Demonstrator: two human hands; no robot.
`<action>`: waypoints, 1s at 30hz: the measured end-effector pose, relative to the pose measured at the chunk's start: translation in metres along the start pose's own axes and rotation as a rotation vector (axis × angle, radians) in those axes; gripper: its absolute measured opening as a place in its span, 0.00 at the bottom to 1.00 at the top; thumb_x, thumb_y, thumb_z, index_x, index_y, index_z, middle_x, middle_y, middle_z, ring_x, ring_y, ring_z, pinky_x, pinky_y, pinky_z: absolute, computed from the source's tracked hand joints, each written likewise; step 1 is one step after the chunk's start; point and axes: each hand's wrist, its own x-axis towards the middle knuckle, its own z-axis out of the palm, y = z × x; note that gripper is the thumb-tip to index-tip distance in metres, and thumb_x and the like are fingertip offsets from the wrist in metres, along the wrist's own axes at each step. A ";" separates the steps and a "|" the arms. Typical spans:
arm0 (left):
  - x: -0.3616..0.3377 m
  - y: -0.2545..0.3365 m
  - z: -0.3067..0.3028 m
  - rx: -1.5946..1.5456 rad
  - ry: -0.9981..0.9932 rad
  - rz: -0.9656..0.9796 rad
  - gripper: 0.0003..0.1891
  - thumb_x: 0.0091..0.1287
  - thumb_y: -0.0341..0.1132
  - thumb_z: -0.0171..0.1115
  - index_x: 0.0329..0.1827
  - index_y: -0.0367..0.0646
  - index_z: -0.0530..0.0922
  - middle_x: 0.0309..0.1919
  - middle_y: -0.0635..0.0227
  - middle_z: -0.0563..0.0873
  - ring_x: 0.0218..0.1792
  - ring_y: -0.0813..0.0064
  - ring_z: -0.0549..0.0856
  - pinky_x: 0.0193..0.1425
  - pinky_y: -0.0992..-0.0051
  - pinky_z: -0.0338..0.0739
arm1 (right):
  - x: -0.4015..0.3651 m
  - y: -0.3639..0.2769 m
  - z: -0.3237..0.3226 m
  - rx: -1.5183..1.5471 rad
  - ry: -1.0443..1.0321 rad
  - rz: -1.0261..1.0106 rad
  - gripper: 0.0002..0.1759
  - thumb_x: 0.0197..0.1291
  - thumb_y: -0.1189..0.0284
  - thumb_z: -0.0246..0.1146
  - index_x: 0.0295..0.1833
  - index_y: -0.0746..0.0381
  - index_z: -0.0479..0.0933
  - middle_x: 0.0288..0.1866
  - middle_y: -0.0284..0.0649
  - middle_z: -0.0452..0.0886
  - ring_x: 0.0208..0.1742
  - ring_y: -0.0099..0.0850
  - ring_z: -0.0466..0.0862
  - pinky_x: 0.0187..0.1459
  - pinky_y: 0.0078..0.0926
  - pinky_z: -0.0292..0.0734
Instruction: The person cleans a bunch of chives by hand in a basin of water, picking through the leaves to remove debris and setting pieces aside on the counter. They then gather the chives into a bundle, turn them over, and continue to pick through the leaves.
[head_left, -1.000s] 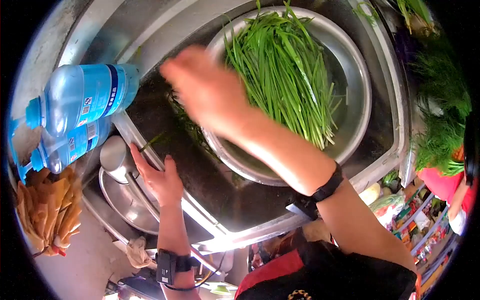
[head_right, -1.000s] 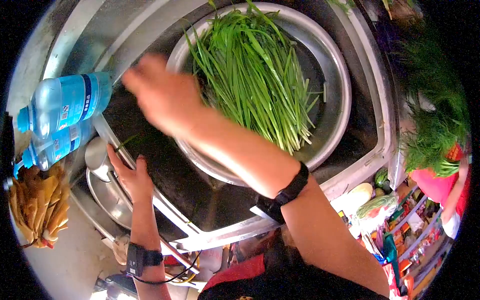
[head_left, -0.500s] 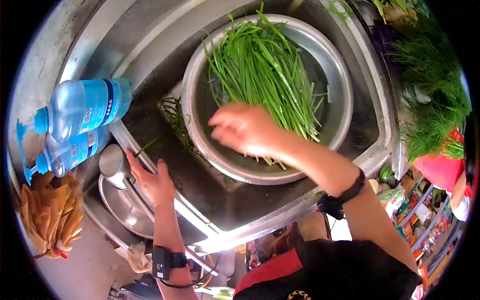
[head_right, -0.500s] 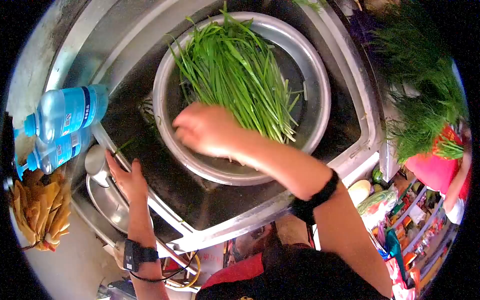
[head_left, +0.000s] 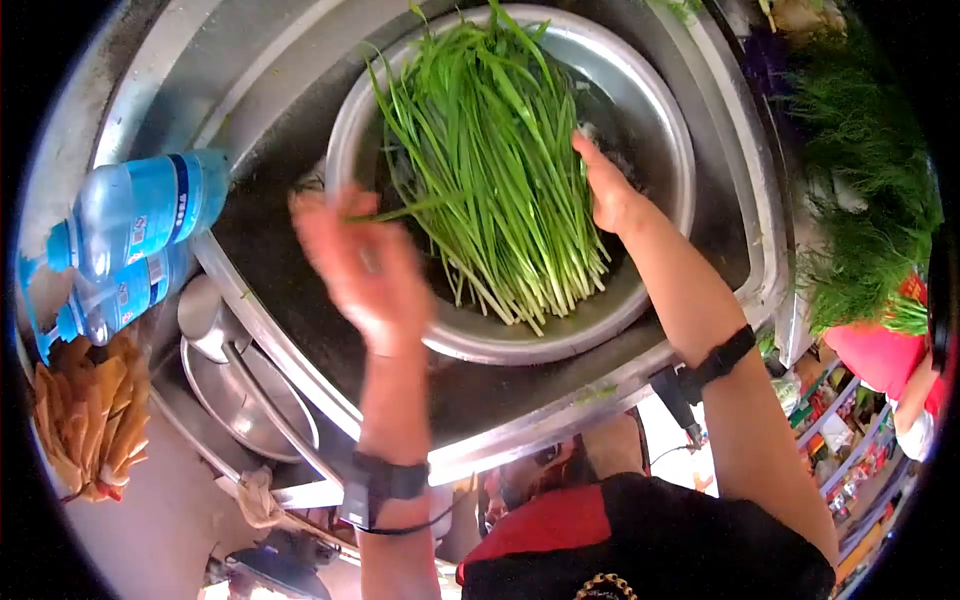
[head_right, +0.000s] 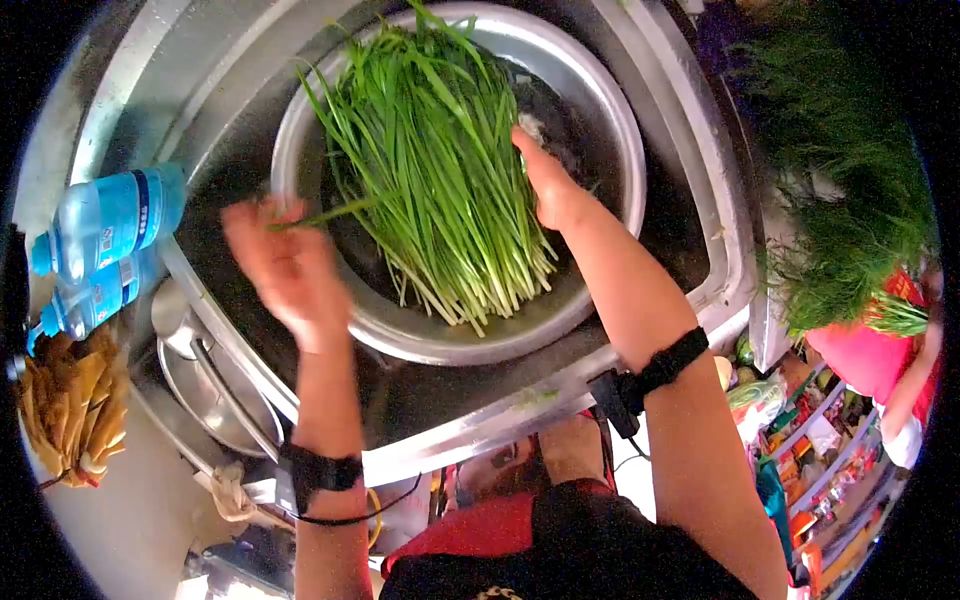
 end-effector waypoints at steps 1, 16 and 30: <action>0.012 -0.012 -0.010 -0.137 0.178 -0.014 0.30 0.66 0.22 0.51 0.73 0.46 0.60 0.64 0.52 0.70 0.56 0.65 0.78 0.56 0.69 0.75 | 0.005 0.003 -0.002 0.015 -0.004 0.005 0.42 0.64 0.40 0.47 0.76 0.53 0.52 0.78 0.43 0.51 0.72 0.40 0.63 0.70 0.44 0.55; -0.023 -0.015 0.050 0.323 -0.338 -0.502 0.57 0.51 0.47 0.75 0.77 0.43 0.43 0.73 0.44 0.49 0.74 0.50 0.50 0.75 0.57 0.53 | -0.027 -0.005 0.057 0.048 -0.215 -0.037 0.39 0.60 0.42 0.55 0.69 0.56 0.65 0.63 0.41 0.75 0.59 0.37 0.77 0.61 0.43 0.71; -0.025 -0.030 0.061 -1.248 -0.496 -1.197 0.28 0.58 0.40 0.61 0.62 0.41 0.72 0.53 0.60 0.82 0.53 0.60 0.81 0.59 0.59 0.76 | -0.095 -0.004 0.045 0.200 -0.120 -0.288 0.22 0.58 0.68 0.64 0.58 0.62 0.72 0.50 0.39 0.79 0.50 0.30 0.79 0.52 0.37 0.76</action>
